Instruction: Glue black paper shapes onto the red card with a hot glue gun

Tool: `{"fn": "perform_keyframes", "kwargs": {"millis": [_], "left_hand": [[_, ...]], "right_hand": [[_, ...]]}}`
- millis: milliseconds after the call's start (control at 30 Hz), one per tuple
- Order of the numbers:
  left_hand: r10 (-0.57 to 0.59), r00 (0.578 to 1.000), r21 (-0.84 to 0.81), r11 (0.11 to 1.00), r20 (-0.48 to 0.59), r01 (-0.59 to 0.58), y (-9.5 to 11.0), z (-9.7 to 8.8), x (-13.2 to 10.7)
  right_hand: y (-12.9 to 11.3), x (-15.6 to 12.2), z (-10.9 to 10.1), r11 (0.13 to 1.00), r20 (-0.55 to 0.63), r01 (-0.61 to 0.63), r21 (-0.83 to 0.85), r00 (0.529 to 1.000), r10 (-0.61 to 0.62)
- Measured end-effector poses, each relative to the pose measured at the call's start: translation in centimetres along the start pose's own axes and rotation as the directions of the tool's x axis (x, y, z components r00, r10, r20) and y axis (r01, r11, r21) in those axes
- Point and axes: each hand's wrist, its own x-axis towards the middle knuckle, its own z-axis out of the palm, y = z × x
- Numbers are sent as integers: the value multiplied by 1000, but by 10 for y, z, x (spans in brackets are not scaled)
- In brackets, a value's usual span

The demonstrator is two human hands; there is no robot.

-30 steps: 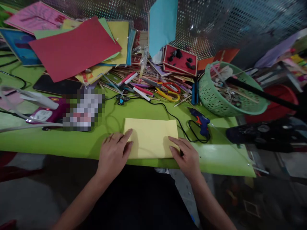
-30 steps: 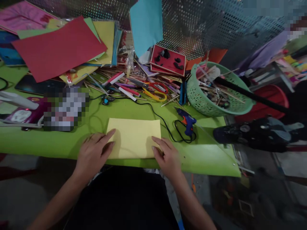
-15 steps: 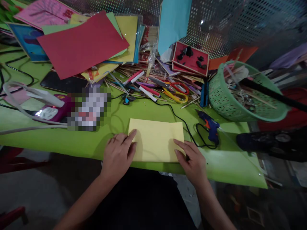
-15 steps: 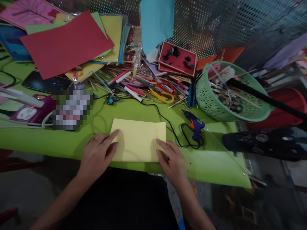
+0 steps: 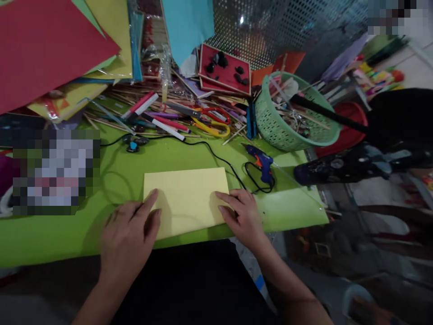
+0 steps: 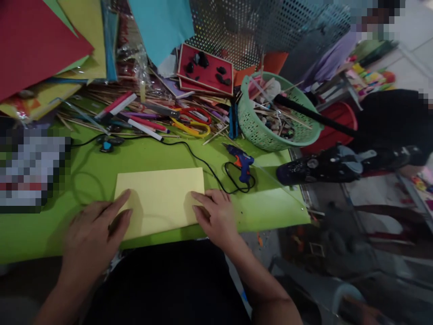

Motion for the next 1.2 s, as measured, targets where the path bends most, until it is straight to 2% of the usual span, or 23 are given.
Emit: {"fn": "perform_keyframes", "kwargs": {"millis": [200,633,800,1200], "left_hand": [[33,999,10,999,9,-33,-1,-1,0],[23,999,34,999,26,-23,-1,0,-1],[28,1000,19,999,-6,-28,0,-1,1],[37,999,81,996,-11,-36,2,-2,1]], "right_hand": [[0,1,-1,999,16,-20,44,1000,20],[2,0,0,992,56,-71,108,996,65],[1,1,-1,989,59,-82,124,995,75],[2,5,1,995,68,-67,71,996,63]]}}
